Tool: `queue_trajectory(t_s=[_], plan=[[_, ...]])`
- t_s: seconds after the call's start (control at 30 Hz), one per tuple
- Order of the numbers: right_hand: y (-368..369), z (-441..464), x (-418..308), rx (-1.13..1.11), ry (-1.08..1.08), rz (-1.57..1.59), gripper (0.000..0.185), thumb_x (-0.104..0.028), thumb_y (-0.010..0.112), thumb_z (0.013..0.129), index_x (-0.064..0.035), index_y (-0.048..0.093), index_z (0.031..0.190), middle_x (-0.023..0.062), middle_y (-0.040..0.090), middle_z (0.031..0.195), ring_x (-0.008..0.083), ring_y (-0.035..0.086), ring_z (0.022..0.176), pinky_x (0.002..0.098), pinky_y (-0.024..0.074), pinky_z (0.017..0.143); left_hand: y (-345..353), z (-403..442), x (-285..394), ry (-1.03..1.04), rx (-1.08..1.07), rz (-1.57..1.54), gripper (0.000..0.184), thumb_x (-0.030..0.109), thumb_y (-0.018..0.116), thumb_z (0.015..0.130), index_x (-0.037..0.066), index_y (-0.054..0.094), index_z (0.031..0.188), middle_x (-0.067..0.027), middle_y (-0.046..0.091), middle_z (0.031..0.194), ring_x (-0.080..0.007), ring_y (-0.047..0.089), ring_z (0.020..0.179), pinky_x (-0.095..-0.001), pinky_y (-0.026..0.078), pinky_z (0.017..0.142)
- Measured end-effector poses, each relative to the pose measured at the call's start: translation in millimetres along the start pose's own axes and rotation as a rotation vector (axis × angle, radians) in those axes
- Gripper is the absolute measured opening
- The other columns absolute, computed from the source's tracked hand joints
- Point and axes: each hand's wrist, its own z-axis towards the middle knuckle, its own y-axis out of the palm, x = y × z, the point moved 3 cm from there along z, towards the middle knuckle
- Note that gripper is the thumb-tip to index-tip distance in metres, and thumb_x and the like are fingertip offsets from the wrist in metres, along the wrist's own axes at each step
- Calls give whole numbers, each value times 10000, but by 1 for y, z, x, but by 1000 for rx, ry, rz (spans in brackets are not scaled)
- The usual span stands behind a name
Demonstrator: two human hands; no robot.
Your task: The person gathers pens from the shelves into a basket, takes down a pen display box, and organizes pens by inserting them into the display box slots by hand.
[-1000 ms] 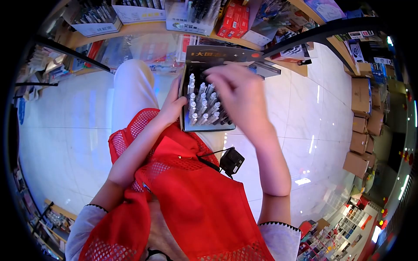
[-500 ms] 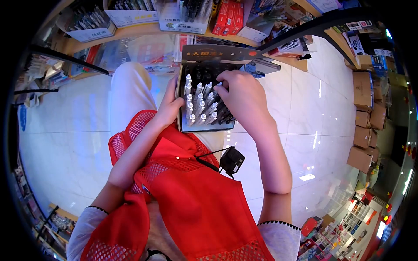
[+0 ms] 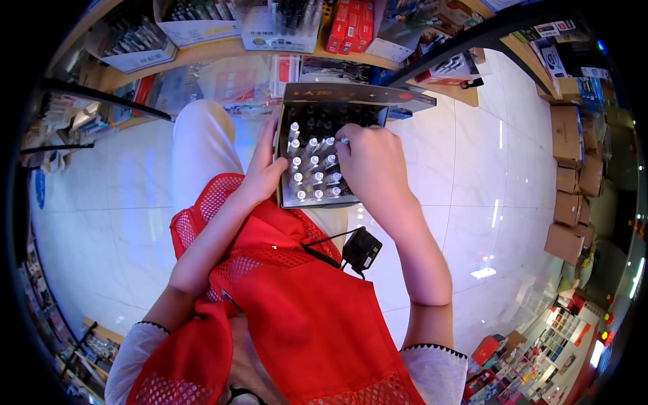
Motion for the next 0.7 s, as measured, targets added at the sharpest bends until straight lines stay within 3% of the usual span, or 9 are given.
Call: queue_trajectory(t_s=[0.07,0.17,0.27,0.37,0.4,0.5,0.57,0.6,0.7], plan=[[-4,-4,-2,92,-39,-24,49,-51,606,717,-27,642,739,156,613,645,310,595,644,390,482,618,1,1,3,-14,-7,-19,743,-9,459,646,-24,243,1357,-201,309,1326,-329,262,1287,-340,194,1070],[-20,-5,-12,191,8,-84,60,-30,632,691,-23,623,750,141,617,676,285,579,615,373,476,591,3,1,-3,-8,1,31,678,-7,482,677,-46,252,1314,-217,334,1253,-356,311,1238,-352,233,1054],[-40,0,-15,310,-15,64,80,-25,655,710,-14,606,771,106,615,702,218,575,594,314,471,587,4,0,-15,-26,14,-47,688,-4,488,677,-43,246,1320,-219,330,1261,-355,307,1244,-360,226,1057],[-46,5,-3,302,102,394,79,-45,663,753,-12,591,764,52,571,655,142,557,608,258,462,609,3,-1,-20,-32,49,-26,691,-3,491,680,-40,246,1325,-224,324,1269,-353,302,1249,-363,222,1059],[-46,6,5,317,50,364,55,-47,577,848,-5,553,822,44,540,688,132,551,629,242,462,623,3,-1,-22,-44,48,-25,691,-4,489,683,-38,246,1329,-228,327,1269,-352,305,1249,-362,225,1058],[-55,5,17,779,-138,582,155,-131,455,940,-1,538,935,76,561,797,137,553,660,224,453,626,3,-1,-23,-43,61,-39,686,-4,487,681,-39,252,1325,-228,337,1260,-355,317,1241,-364,230,1055],[-66,2,9,864,-200,948,208,-160,356,972,-10,500,963,106,531,811,157,549,642,232,451,587,2,-2,-22,-72,47,-54,720,-25,474,677,-29,235,1356,-196,326,1305,-315,290,1269,-335,195,1064],[-73,-2,9,735,-311,1081,174,-165,410,960,-20,507,966,64,505,704,155,543,606,256,449,535,3,-2,-22,-86,39,-62,737,-36,467,675,-24,226,1372,-180,321,1327,-295,277,1283,-321,178,1069],[-71,3,-7,414,-11,417,137,-150,505,907,-14,517,894,94,603,756,213,566,559,295,467,534,3,1,-20,-41,45,-47,684,-1,485,673,-41,259,1317,-227,344,1251,-362,326,1230,-362,234,1053]])
